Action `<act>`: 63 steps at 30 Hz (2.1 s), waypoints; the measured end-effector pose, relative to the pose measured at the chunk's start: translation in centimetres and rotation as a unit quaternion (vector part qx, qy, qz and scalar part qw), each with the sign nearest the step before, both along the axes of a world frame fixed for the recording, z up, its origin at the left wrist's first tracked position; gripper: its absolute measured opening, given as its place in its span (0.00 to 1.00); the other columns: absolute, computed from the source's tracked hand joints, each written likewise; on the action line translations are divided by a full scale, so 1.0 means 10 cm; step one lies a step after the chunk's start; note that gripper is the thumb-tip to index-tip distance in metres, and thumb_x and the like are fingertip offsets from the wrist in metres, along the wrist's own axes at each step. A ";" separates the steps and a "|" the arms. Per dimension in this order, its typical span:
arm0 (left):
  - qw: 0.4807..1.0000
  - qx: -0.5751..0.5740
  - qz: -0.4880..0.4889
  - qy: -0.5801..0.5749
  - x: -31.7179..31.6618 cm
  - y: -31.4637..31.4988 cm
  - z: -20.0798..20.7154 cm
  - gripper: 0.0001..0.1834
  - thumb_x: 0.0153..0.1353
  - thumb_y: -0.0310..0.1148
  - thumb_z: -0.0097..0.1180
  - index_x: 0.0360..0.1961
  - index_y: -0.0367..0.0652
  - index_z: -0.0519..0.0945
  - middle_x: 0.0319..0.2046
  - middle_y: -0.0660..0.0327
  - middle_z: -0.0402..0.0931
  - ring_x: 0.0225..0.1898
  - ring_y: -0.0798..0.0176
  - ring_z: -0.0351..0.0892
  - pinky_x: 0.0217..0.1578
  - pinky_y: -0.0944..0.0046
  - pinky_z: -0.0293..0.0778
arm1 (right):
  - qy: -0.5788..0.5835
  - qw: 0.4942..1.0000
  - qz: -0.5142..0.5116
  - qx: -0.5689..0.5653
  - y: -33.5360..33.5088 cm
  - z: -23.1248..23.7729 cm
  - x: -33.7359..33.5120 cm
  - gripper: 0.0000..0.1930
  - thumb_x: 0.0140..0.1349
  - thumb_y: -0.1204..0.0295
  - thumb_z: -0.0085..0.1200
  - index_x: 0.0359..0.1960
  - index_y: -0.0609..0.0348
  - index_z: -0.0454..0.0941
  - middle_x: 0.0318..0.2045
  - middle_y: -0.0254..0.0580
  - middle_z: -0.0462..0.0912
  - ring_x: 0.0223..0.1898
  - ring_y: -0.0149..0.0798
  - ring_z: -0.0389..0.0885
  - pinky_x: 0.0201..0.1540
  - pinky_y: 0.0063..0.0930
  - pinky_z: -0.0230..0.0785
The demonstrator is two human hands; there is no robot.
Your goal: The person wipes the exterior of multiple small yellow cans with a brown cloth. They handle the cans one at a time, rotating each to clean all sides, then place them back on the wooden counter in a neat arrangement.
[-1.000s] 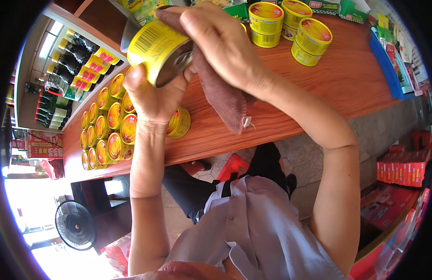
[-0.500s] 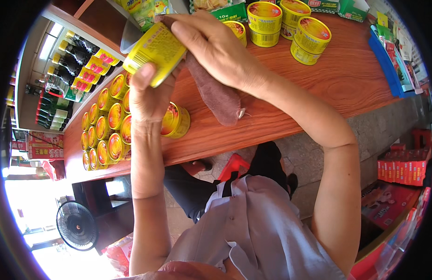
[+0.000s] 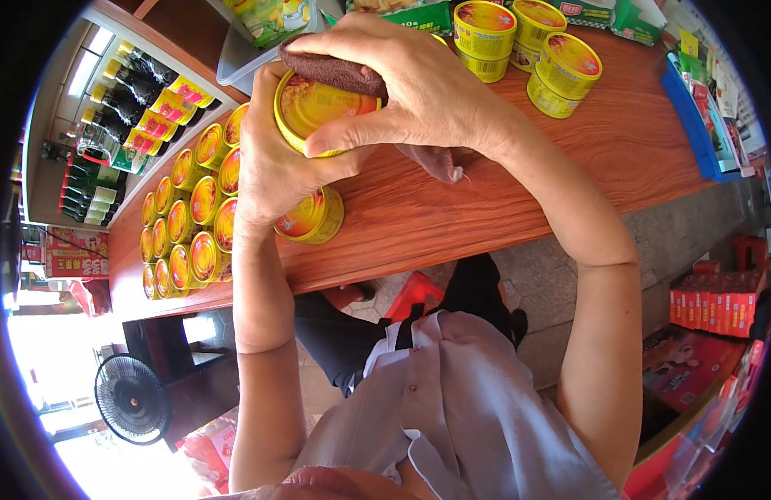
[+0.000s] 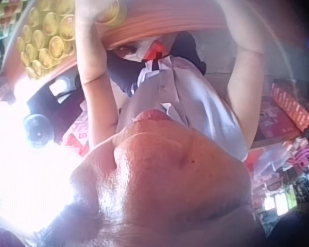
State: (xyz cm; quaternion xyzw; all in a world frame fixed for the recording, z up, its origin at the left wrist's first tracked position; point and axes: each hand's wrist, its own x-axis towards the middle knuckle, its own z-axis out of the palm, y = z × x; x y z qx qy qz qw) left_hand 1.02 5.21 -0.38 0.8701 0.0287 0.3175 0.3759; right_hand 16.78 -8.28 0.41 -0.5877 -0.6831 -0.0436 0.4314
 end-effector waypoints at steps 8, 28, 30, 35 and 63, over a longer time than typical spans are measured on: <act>0.992 0.054 0.043 -0.107 0.10 -0.04 -0.13 0.49 0.38 0.34 0.84 0.59 0.39 0.64 0.48 0.45 0.82 0.51 0.45 0.85 0.50 0.52 0.81 | 0.061 0.998 0.031 0.006 0.01 0.05 0.00 0.43 0.49 0.50 0.76 0.65 0.61 0.75 0.55 0.48 0.80 0.57 0.45 0.81 0.61 0.35 0.72; 0.964 0.062 0.204 -0.160 0.06 0.30 -0.05 0.24 0.57 0.37 0.76 0.53 0.40 0.83 0.46 0.60 0.87 0.42 0.70 0.82 0.42 0.66 0.76 | -0.084 0.908 -0.400 -0.090 0.11 0.15 0.34 0.36 0.49 0.50 0.72 0.56 0.61 0.81 0.43 0.62 0.81 0.45 0.57 0.83 0.47 0.49 0.76; 0.968 0.045 0.192 -0.155 0.08 0.30 -0.07 0.23 0.57 0.37 0.76 0.52 0.40 0.84 0.45 0.60 0.87 0.43 0.69 0.83 0.42 0.66 0.77 | -0.110 0.901 -0.412 -0.078 0.14 0.07 0.36 0.35 0.50 0.49 0.72 0.55 0.61 0.82 0.44 0.62 0.81 0.42 0.58 0.84 0.46 0.50 0.77; 0.971 0.055 0.175 -0.155 0.10 0.28 -0.09 0.22 0.57 0.37 0.76 0.50 0.39 0.85 0.43 0.58 0.88 0.45 0.65 0.86 0.46 0.64 0.79 | -0.143 0.882 -0.442 -0.083 0.24 -0.10 0.40 0.28 0.56 0.50 0.68 0.49 0.61 0.84 0.45 0.62 0.80 0.42 0.60 0.84 0.43 0.53 0.77; 0.971 0.031 0.235 0.011 -0.47 -0.16 -0.57 0.50 0.40 0.39 0.84 0.61 0.38 0.66 0.52 0.47 0.78 0.53 0.46 0.81 0.55 0.51 0.77 | 0.050 0.995 -0.059 0.059 0.11 0.07 -0.09 0.17 0.70 0.67 0.58 0.53 0.68 0.83 0.42 0.52 0.81 0.40 0.43 0.82 0.42 0.34 0.76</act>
